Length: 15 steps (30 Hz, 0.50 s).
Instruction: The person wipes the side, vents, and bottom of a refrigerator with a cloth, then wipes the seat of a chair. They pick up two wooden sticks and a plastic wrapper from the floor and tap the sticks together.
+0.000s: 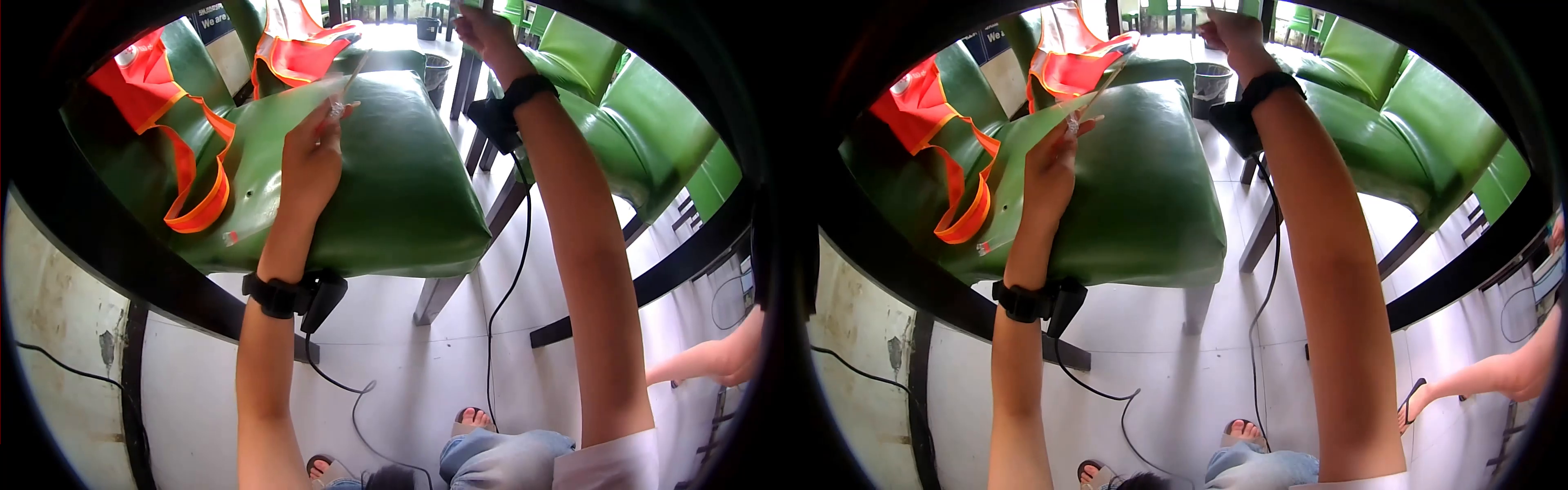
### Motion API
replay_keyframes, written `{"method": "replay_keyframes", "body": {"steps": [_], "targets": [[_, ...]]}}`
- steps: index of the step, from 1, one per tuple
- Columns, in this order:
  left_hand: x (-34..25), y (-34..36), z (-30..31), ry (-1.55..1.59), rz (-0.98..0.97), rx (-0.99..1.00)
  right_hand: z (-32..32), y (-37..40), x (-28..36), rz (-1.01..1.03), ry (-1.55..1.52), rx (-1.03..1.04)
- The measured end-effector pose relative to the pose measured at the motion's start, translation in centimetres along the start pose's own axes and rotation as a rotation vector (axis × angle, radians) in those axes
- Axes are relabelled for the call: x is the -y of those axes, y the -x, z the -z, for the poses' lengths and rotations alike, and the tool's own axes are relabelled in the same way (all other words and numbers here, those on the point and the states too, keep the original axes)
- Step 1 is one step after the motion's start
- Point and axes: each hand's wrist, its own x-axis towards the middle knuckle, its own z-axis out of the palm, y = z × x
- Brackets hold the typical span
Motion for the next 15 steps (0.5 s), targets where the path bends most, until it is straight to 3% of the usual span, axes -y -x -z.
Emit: {"method": "replay_keyframes", "body": {"steps": [2,4,5,6,8,9,10,12,14,15], "targets": [[-0.1,-0.1,0.0,-0.039,-0.013,-0.003,-0.4,-0.1,-2.0,-0.054,-0.132,-0.072],[-0.1,0.0,0.0,-0.052,-0.020,-0.012,2.3,-3.6,-4.8,-0.018,-0.415,0.356],[-0.1,0.1,-0.1,-0.045,-0.024,-0.021,0.7,1.8,-1.8,0.513,0.156,0.258],[-0.1,0.1,-0.1,-0.040,-0.029,-0.032,0.6,1.2,-1.4,0.124,-0.356,0.257],[0.5,0.0,-0.1,-0.101,-0.032,-0.034,-0.8,3.8,1.7,-0.011,-0.210,0.216],[0.7,0.0,-0.1,-0.132,-0.035,-0.035,-2.1,5.8,2.8,-0.074,-0.168,0.067],[0.7,0.0,0.1,-0.126,-0.007,-0.036,-0.4,2.9,-0.8,-0.016,-0.254,0.213],[0.7,0.1,-0.2,-0.109,0.049,-0.043,0.5,2.2,-2.3,-0.117,-0.318,0.427],[3.0,0.0,-0.9,-0.198,-0.301,-0.181,0.1,2.5,-2.1,-0.227,-0.247,0.552],[2.1,0.2,-0.6,-0.177,-0.169,-0.151,-0.2,2.4,-2.0,-0.279,-0.229,0.624]]}}
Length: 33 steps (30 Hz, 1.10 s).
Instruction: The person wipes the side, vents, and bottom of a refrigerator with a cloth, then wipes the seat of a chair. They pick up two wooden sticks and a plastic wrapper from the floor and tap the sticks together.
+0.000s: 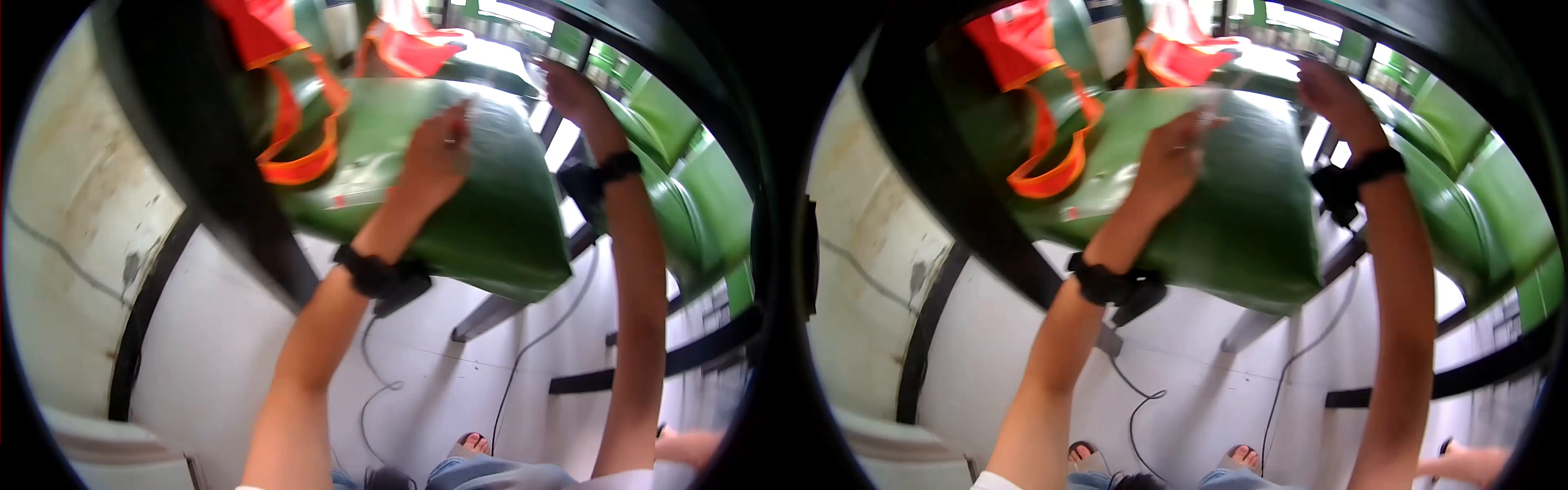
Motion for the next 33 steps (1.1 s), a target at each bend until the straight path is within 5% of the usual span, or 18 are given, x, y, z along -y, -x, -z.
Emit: {"method": "replay_keyframes", "body": {"steps": [2,3,7,9,11,12,14,17,23,26,29,33], "targets": [[-1.6,-0.1,0.6,-0.003,0.166,0.067,-0.2,-0.2,1.0,-0.065,-0.023,0.109],[-2.1,0.0,0.6,-0.014,0.190,0.101,-3.3,1.1,1.5,0.040,-0.027,-0.094],[-3.3,0.0,0.9,0.013,0.209,0.089,-5.2,2.6,3.0,0.218,-0.150,-0.072],[-3.6,-0.1,1.2,0.007,0.230,0.077,-10.2,6.7,2.4,0.272,-0.088,-0.284],[-3.3,0.0,0.9,-0.017,0.201,0.055,-11.6,12.0,1.0,0.195,0.228,-0.093],[-3.1,0.0,0.9,-0.035,0.185,0.036,-13.9,15.4,1.8,0.073,0.321,-0.288],[-3.2,0.1,1.0,-0.043,0.151,0.005,-14.7,20.0,0.9,0.357,0.502,-0.475],[-3.9,0.4,0.8,-0.082,0.165,0.021,-17.0,24.7,-0.3,0.350,0.529,-0.586],[-7.3,2.9,2.2,0.066,0.144,0.021,-20.3,30.8,-6.8,0.123,0.351,-0.249],[-9.3,7.0,4.6,0.148,0.086,0.116,-22.5,33.6,-10.2,0.163,0.236,-0.085],[-11.9,12.6,9.2,0.134,0.147,0.324,-23.7,35.7,-11.8,0.048,0.147,0.111],[-13.7,19.9,16.9,-0.083,0.385,0.934,-23.2,38.2,-14.0,-0.160,0.230,0.423]]}}
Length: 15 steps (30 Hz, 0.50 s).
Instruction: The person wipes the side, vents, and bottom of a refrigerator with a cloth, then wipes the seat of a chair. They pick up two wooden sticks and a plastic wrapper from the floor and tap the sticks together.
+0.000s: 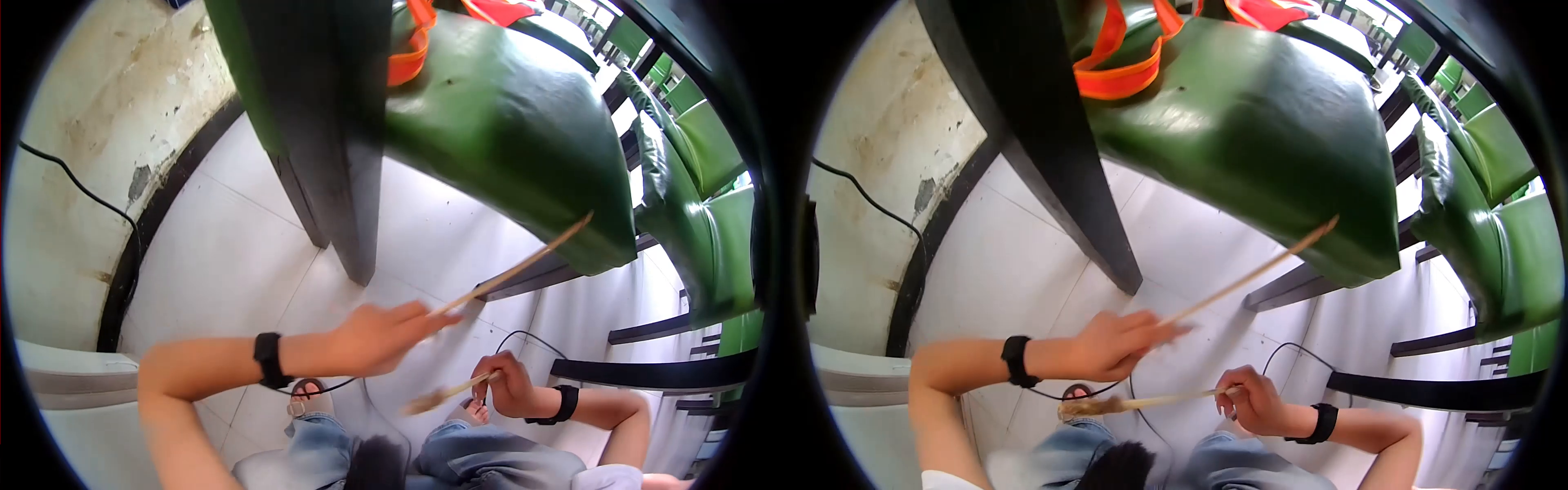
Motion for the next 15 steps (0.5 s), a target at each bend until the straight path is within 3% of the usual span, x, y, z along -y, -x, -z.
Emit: {"method": "replay_keyframes", "body": {"steps": [3,6,8,10,12,15], "targets": [[2.4,6.9,-1.6,0.032,0.124,0.162,0.0,1.5,-0.5,-0.261,0.132,0.202],[3.9,11.5,-3.4,0.052,0.332,0.272,0.1,2.1,-1.3,-0.668,0.177,0.258],[4.1,12.7,-4.2,0.053,0.488,0.269,-0.1,2.5,-2.9,-0.647,0.124,0.124],[4.3,12.6,-4.4,0.248,0.605,0.162,-0.8,2.8,-4.7,-0.915,-0.057,-0.095],[4.8,12.2,-4.7,0.299,0.656,0.103,-1.5,3.5,-6.8,-1.003,-0.199,-0.235],[6.2,10.6,-6.3,0.319,0.575,0.027,-1.2,2.2,-6.4,-1.183,-0.330,-0.431]]}}
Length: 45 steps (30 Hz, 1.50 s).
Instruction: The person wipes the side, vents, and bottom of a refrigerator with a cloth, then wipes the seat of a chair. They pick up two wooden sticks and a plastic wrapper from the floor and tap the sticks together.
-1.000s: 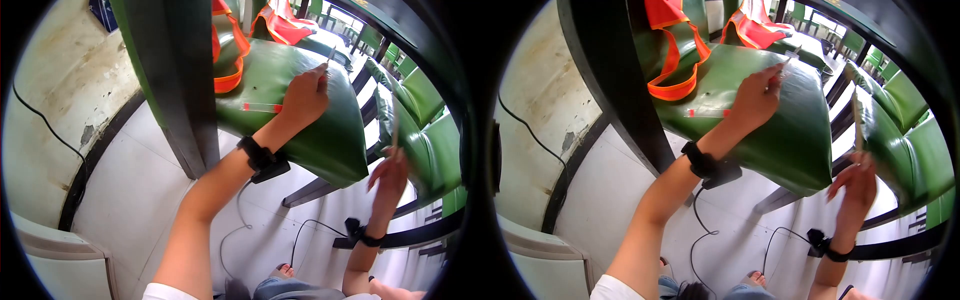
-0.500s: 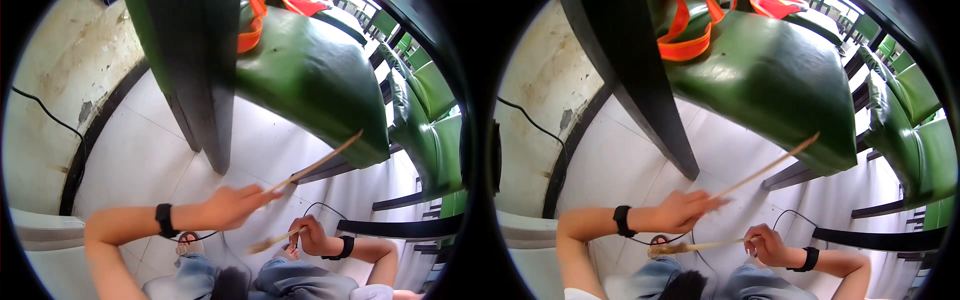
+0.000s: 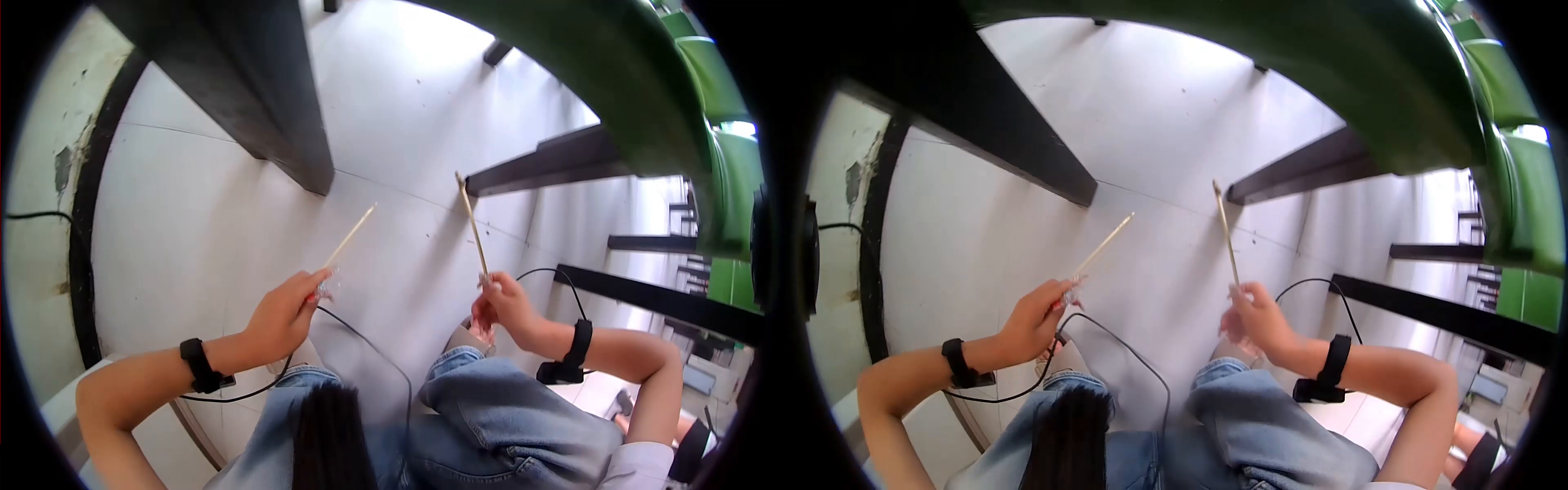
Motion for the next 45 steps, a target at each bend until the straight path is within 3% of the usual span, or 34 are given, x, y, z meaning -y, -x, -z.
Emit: {"method": "replay_keyframes", "body": {"steps": [1,7,12,17,20,22,24,27,35,39,42,45], "targets": [[0.3,-0.8,-0.5,0.000,-0.040,-0.011,-0.2,0.3,1.3,-0.067,-0.044,-0.046],[-4.8,-6.8,-0.1,0.106,-0.272,-0.197,0.0,2.8,7.3,0.465,-0.276,-0.074],[-10.6,-9.2,1.6,0.120,-0.472,-0.249,-0.1,5.6,8.3,0.880,-0.214,-0.008],[-11.5,-10.2,1.3,0.029,-0.805,-0.105,-1.5,6.5,7.4,0.742,-0.197,0.111],[-12.4,-9.7,1.5,0.018,-0.643,0.064,-1.8,5.4,6.3,0.583,-0.173,0.113],[-12.3,-9.4,1.5,0.055,-0.531,0.095,-2.0,4.3,5.7,0.344,-0.202,0.157],[-11.4,-9.7,0.6,0.141,-0.504,0.019,-1.6,3.3,5.1,0.139,-0.170,0.212],[-10.8,-10.3,0.2,0.165,-0.427,-0.045,-1.1,2.6,4.7,0.058,-0.127,0.220],[-10.7,-12.1,-0.8,0.270,-0.159,-0.203,1.7,2.8,2.3,-0.032,-0.033,0.238],[-10.2,-12.4,0.8,0.294,-0.369,-0.343,3.0,3.6,0.5,-0.018,-0.086,0.212],[-13.2,-12.7,1.8,0.084,-0.513,-0.234,3.2,4.4,0.7,0.069,-0.130,0.182],[-13.6,-13.4,0.9,0.034,-0.513,-0.140,3.0,5.0,1.8,0.214,-0.174,0.149]]}}
